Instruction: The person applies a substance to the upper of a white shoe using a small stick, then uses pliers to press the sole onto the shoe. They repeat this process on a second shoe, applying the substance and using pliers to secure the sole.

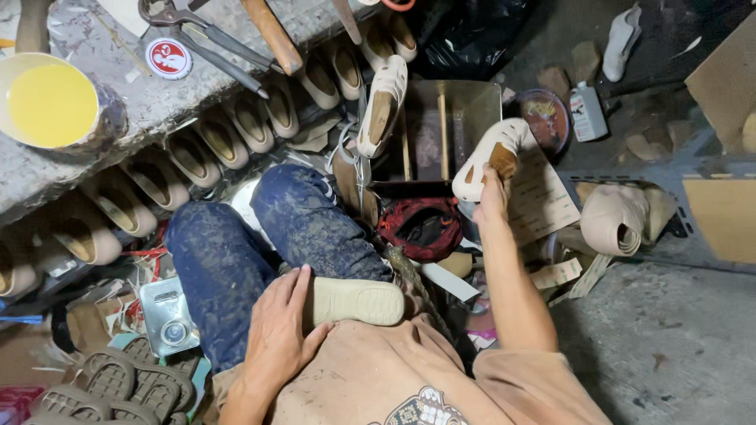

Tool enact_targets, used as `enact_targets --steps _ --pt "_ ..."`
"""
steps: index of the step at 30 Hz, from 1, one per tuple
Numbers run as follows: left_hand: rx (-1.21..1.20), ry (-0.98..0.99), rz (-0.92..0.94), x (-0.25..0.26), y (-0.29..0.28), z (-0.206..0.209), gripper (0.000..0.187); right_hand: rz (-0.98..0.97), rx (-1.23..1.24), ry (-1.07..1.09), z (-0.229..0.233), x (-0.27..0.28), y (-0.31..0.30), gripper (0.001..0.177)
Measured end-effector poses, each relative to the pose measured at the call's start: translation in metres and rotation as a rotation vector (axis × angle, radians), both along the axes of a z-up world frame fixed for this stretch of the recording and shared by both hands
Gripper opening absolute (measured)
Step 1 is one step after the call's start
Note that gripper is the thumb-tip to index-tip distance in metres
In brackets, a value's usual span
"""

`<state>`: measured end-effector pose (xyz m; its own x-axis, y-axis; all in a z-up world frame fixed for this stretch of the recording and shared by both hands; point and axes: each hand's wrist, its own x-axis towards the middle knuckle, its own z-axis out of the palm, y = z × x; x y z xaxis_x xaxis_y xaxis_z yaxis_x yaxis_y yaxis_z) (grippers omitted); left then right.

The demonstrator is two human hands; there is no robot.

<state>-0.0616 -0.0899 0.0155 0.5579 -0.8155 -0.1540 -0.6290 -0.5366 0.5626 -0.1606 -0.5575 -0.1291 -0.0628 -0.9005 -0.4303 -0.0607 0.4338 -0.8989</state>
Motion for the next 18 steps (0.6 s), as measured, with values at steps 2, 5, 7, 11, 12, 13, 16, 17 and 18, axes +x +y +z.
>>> enact_targets --steps 2,5,7,11,12,13,16,17,18 --pt "0.085 0.011 0.004 0.003 -0.004 -0.001 0.103 -0.027 -0.028 0.094 -0.05 -0.007 -0.037 0.073" --pt "0.149 0.032 0.001 0.01 -0.007 -0.003 0.103 -0.026 -0.093 0.241 -0.095 -0.006 -0.067 0.097" --pt "0.132 0.051 -0.005 0.01 -0.004 -0.008 0.102 0.008 -0.126 0.302 -0.107 -0.006 -0.068 0.104" --pt "0.013 0.088 -0.023 0.011 0.003 -0.009 0.063 0.073 -0.22 0.582 -0.113 -0.002 -0.052 0.094" --pt "-0.076 0.093 -0.02 0.012 0.004 -0.004 0.047 0.07 -0.238 0.581 -0.113 -0.002 -0.047 0.095" --pt "-0.074 0.092 -0.012 0.011 0.006 -0.002 0.047 0.078 -0.238 0.58 -0.117 -0.003 -0.051 0.095" --pt "-0.09 0.154 0.005 0.009 0.011 0.001 0.036 0.092 -0.147 0.646 -0.112 -0.011 -0.054 0.104" --pt "-0.145 0.14 0.003 0.007 0.012 0.003 0.034 0.085 -0.14 0.528 -0.104 -0.009 -0.049 0.106" --pt "-0.199 0.125 0.003 0.006 0.014 0.004 0.031 0.08 -0.132 0.41 -0.096 -0.006 -0.043 0.109"
